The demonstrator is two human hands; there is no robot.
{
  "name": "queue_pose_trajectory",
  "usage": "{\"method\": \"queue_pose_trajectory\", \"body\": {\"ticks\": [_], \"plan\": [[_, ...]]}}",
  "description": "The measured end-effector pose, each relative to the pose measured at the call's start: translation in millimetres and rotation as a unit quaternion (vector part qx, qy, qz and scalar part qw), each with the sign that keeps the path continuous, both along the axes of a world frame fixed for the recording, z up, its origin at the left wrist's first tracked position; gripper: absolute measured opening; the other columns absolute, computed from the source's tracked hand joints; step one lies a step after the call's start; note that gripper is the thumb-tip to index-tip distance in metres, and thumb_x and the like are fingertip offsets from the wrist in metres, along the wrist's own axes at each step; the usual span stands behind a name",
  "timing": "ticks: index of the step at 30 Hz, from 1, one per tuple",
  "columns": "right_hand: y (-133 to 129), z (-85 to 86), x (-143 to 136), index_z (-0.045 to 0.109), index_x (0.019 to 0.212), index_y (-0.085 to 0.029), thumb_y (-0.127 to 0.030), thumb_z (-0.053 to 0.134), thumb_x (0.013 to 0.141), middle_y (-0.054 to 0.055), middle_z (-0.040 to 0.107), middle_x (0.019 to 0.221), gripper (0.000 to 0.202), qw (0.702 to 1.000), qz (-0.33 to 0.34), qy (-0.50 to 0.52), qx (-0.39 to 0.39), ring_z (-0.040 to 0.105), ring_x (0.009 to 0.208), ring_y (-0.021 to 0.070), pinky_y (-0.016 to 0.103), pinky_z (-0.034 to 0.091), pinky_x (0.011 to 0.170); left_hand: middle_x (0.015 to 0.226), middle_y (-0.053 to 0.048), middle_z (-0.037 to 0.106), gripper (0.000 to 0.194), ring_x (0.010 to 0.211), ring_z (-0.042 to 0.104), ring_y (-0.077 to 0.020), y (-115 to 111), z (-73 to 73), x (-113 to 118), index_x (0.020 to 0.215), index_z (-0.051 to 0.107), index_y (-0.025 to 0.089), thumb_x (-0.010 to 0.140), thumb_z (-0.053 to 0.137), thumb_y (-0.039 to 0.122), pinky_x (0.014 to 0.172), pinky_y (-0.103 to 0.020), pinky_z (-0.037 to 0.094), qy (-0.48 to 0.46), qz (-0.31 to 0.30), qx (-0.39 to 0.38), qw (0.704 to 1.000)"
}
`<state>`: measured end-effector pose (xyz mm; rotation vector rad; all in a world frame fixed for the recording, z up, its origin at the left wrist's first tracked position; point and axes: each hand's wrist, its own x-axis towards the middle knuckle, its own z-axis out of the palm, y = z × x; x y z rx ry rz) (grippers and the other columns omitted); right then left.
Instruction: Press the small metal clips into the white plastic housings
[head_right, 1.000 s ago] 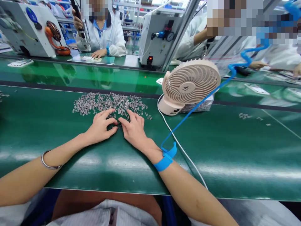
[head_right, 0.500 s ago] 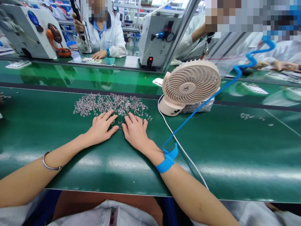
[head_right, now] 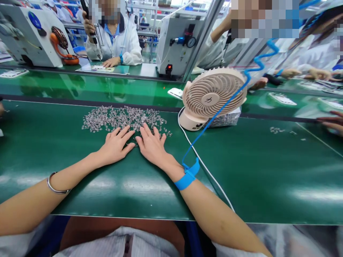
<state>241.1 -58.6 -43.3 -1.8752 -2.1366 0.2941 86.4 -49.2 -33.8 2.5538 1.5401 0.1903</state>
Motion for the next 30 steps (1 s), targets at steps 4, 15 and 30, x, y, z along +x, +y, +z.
{"method": "queue_pose_trajectory", "body": {"ticks": [4, 15, 30], "plan": [[2.2, 0.2, -1.4, 0.044, 0.130, -0.022, -0.036, 0.030, 0.090, 0.005, 0.036, 0.142, 0.044, 1.000, -0.006, 0.005, 0.028, 0.032, 0.126, 0.0361, 0.067, 0.023, 0.094, 0.146, -0.011, 0.029, 0.049, 0.128, 0.028, -0.0385, -1.0, -0.1, 3.1, 0.133, 0.038, 0.020, 0.088, 0.037, 0.040, 0.098, -0.055, 0.030, 0.009, 0.004, 0.005, 1.000], [28.7, 0.7, -3.4, 0.062, 0.103, -0.022, -0.027, 0.035, 0.089, 0.007, 0.044, 0.136, 0.031, 0.995, -0.063, -0.005, 0.076, 0.039, 0.119, 0.0317, 0.063, 0.024, 0.093, 0.144, -0.015, 0.031, 0.048, 0.128, 0.030, -0.0369, -2.7, 0.5, 6.5, 0.131, 0.041, 0.018, 0.089, 0.036, 0.040, 0.099, -0.056, 0.030, 0.014, -0.009, 0.017, 1.000], [24.2, 0.2, 2.6, 0.066, 0.089, -0.018, -0.022, 0.036, 0.086, 0.010, 0.058, 0.114, 0.030, 0.993, -0.076, 0.035, 0.086, 0.052, 0.100, 0.0256, 0.042, 0.037, 0.084, 0.143, -0.015, 0.031, 0.047, 0.128, 0.029, -0.0353, -1.7, -2.0, 2.9, 0.129, 0.043, 0.018, 0.089, 0.035, 0.041, 0.099, -0.054, 0.030, -0.007, -0.016, 0.014, 1.000]]}}
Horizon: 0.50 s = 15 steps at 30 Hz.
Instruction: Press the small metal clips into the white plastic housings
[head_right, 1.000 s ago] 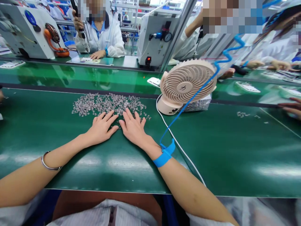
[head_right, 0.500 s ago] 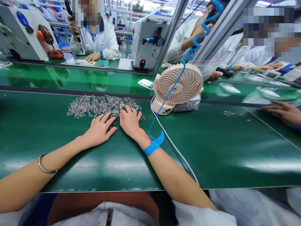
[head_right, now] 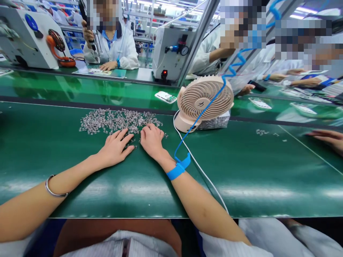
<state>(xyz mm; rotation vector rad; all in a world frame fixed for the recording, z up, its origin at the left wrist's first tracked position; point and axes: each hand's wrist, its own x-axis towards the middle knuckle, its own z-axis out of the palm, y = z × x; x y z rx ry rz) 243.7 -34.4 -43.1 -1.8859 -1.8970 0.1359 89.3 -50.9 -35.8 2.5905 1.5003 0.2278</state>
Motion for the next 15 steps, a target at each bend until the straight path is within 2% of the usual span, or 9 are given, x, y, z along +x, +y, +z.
{"method": "queue_pose_trajectory", "body": {"ticks": [7, 15], "plan": [[1.3, -7.1, 4.9, 0.067, 0.086, -0.020, -0.022, 0.040, 0.082, 0.008, 0.058, 0.111, 0.028, 0.999, 0.016, 0.021, 0.022, 0.054, 0.095, 0.0236, 0.039, 0.038, 0.081, 0.144, -0.015, 0.031, 0.046, 0.127, 0.031, -0.0343, -0.8, 0.1, -1.7, 0.129, 0.042, 0.018, 0.089, 0.036, 0.039, 0.099, -0.053, 0.030, -0.004, -0.006, 0.008, 1.000], [-1.8, 1.4, 2.0, 0.059, 0.093, -0.015, -0.018, 0.029, 0.089, 0.010, 0.061, 0.093, 0.031, 0.997, -0.008, -0.015, 0.078, 0.053, 0.086, 0.0207, 0.033, 0.036, 0.077, 0.142, -0.013, 0.035, 0.046, 0.126, 0.034, -0.0333, 1.9, -2.0, -3.8, 0.130, 0.044, 0.018, 0.088, 0.037, 0.037, 0.099, -0.049, 0.033, 0.007, -0.016, 0.054, 0.998]]}}
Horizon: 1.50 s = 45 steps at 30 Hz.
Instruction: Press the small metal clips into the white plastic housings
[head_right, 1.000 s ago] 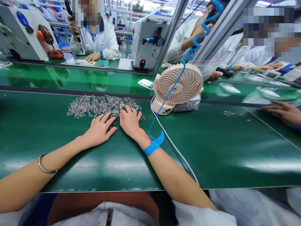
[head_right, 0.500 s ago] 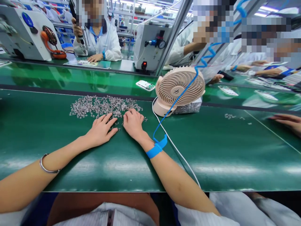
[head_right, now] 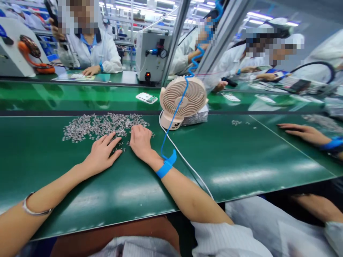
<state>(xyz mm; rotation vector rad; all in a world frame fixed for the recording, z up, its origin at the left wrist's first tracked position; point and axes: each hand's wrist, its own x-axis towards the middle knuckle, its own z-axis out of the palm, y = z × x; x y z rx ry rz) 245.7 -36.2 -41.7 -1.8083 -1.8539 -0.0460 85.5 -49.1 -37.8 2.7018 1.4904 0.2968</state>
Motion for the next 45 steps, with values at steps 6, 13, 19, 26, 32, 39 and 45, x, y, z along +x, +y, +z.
{"method": "queue_pose_trajectory", "body": {"ticks": [6, 13, 19, 26, 32, 39, 45], "plan": [[-0.3, 2.3, -3.2, 0.057, 0.094, -0.012, -0.015, 0.031, 0.088, 0.011, 0.060, 0.093, 0.027, 0.999, 0.012, -0.049, 0.017, 0.053, 0.080, 0.0212, 0.033, 0.036, 0.074, 0.139, -0.013, 0.039, 0.046, 0.123, 0.038, -0.0338, 7.0, -5.7, -3.1, 0.126, 0.048, 0.017, 0.089, 0.034, 0.038, 0.095, -0.049, 0.037, -0.002, -0.013, 0.054, 0.998], [3.3, 1.6, -3.5, 0.056, 0.090, -0.012, -0.019, 0.035, 0.088, 0.011, 0.059, 0.088, 0.022, 0.992, 0.090, -0.077, 0.045, 0.054, 0.080, 0.0200, 0.031, 0.040, 0.071, 0.136, -0.012, 0.043, 0.047, 0.123, 0.039, -0.0337, 17.9, -12.1, -6.7, 0.125, 0.048, 0.019, 0.087, 0.030, 0.041, 0.095, -0.051, 0.038, -0.024, -0.026, 0.098, 0.995], [1.5, 3.1, -8.0, 0.055, 0.094, -0.015, -0.031, 0.032, 0.092, 0.007, 0.062, 0.085, 0.028, 0.983, 0.130, -0.117, 0.052, 0.058, 0.077, 0.0193, 0.032, 0.044, 0.068, 0.135, -0.012, 0.043, 0.050, 0.122, 0.041, -0.0352, 28.7, -18.0, -10.9, 0.136, 0.028, 0.029, 0.087, 0.032, 0.040, 0.096, -0.051, 0.039, -0.054, -0.053, 0.133, 0.988], [-8.5, 6.1, -17.3, 0.054, 0.107, -0.015, -0.025, 0.033, 0.090, 0.003, 0.065, 0.099, 0.029, 0.971, 0.190, -0.142, 0.036, 0.060, 0.082, 0.0163, 0.028, 0.046, 0.067, 0.147, 0.021, 0.010, 0.067, 0.119, 0.044, -0.0382, 33.3, -17.4, -10.2, 0.130, -0.004, 0.059, 0.084, 0.038, 0.035, 0.094, -0.057, 0.041, -0.139, -0.103, 0.190, 0.966], [-17.8, 14.0, -19.8, 0.054, 0.103, -0.018, -0.023, 0.039, 0.084, -0.002, 0.067, 0.094, 0.026, 0.974, 0.164, -0.143, 0.061, 0.061, 0.075, 0.0158, 0.026, 0.044, 0.062, 0.137, 0.036, 0.009, 0.067, 0.116, 0.048, -0.0362, 35.8, -17.2, -11.4, 0.123, 0.004, 0.067, 0.080, 0.043, 0.034, 0.091, -0.057, 0.043, -0.202, -0.095, 0.183, 0.958], [-17.0, 13.6, -19.6, 0.054, 0.097, -0.021, -0.024, 0.040, 0.084, -0.003, 0.066, 0.088, 0.020, 0.969, 0.171, -0.172, 0.051, 0.058, 0.070, 0.0150, 0.026, 0.044, 0.058, 0.131, 0.043, 0.011, 0.064, 0.110, 0.051, -0.0375, 37.9, -20.9, -16.3, 0.121, 0.008, 0.071, 0.077, 0.042, 0.039, 0.084, -0.055, 0.045, -0.214, -0.081, 0.165, 0.960], [-15.6, 11.9, -19.7, 0.053, 0.105, -0.016, -0.020, 0.029, 0.088, 0.002, 0.063, 0.094, 0.030, 0.963, 0.205, -0.173, 0.023, 0.059, 0.075, 0.0166, 0.030, 0.046, 0.062, 0.140, 0.028, 0.025, 0.063, 0.108, 0.054, -0.0344, 33.6, -14.3, -12.6, 0.124, 0.011, 0.068, 0.080, 0.041, 0.035, 0.087, -0.053, 0.044, -0.208, -0.088, 0.176, 0.958]]}}
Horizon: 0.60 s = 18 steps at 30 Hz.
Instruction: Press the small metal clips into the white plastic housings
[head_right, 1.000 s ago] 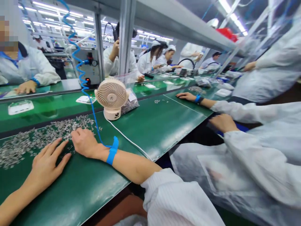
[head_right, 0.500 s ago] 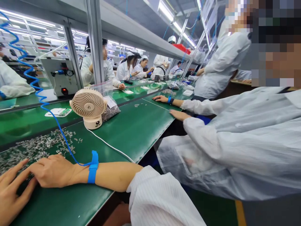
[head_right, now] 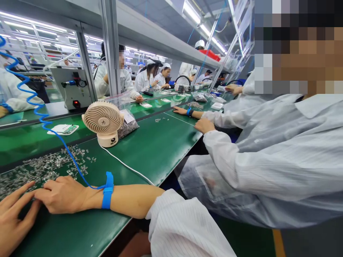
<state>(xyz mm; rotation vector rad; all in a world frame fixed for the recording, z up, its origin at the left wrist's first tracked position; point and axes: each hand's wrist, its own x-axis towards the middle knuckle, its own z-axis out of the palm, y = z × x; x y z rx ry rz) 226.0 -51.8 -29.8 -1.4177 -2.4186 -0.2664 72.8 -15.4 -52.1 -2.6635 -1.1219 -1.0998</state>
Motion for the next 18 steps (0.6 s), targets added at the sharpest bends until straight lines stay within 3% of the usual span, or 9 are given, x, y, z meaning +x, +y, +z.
{"method": "queue_pose_trajectory", "body": {"ticks": [3, 5, 9, 15, 18], "plan": [[-0.3, 1.4, 0.4, 0.053, 0.103, -0.016, -0.022, 0.030, 0.088, 0.004, 0.062, 0.094, 0.029, 1.000, -0.008, 0.012, -0.001, 0.059, 0.076, 0.0175, 0.031, 0.047, 0.063, 0.131, 0.004, 0.050, 0.049, 0.105, 0.056, -0.0353, -2.1, 3.3, 0.8, 0.128, 0.030, 0.052, 0.082, 0.039, 0.035, 0.085, -0.052, 0.045, 0.010, 0.008, 0.011, 1.000], [-0.3, 1.9, 1.2, 0.053, 0.102, -0.016, -0.022, 0.031, 0.089, 0.005, 0.062, 0.095, 0.027, 1.000, -0.015, 0.018, 0.009, 0.059, 0.076, 0.0177, 0.032, 0.047, 0.064, 0.118, -0.005, 0.059, 0.034, 0.102, 0.058, -0.0352, -1.9, 4.7, 0.2, 0.114, 0.050, 0.037, 0.082, 0.038, 0.037, 0.084, -0.049, 0.045, 0.022, 0.013, 0.012, 1.000], [0.1, 0.8, 2.5, 0.052, 0.099, -0.016, -0.023, 0.032, 0.089, 0.006, 0.062, 0.093, 0.024, 1.000, -0.015, 0.012, 0.021, 0.059, 0.074, 0.0167, 0.031, 0.046, 0.062, 0.108, -0.010, 0.064, 0.024, 0.097, 0.060, -0.0322, 2.5, 3.4, -2.0, 0.083, 0.057, 0.025, 0.081, 0.037, 0.039, 0.085, -0.045, 0.046, 0.029, 0.018, 0.018, 0.999], [-0.4, -3.5, 2.2, 0.049, 0.111, -0.014, -0.022, 0.030, 0.090, 0.005, 0.061, 0.094, 0.029, 0.999, -0.014, 0.013, 0.036, 0.058, 0.074, 0.0172, 0.031, 0.046, 0.061, 0.106, -0.016, 0.064, 0.034, 0.094, 0.061, -0.0310, 11.4, -5.3, -6.6, 0.083, 0.059, 0.018, 0.087, 0.031, 0.038, 0.081, -0.045, 0.046, 0.042, -0.032, 0.092, 0.994], [-0.2, -4.9, 2.2, 0.052, 0.104, -0.014, -0.022, 0.030, 0.090, 0.007, 0.060, 0.098, 0.027, 1.000, -0.008, 0.006, 0.025, 0.058, 0.079, 0.0179, 0.031, 0.046, 0.064, 0.106, -0.015, 0.064, 0.034, 0.092, 0.062, -0.0288, 11.6, -5.1, -8.0, 0.082, 0.059, 0.018, 0.089, 0.031, 0.037, 0.080, -0.043, 0.047, 0.044, -0.045, 0.094, 0.994]]}}
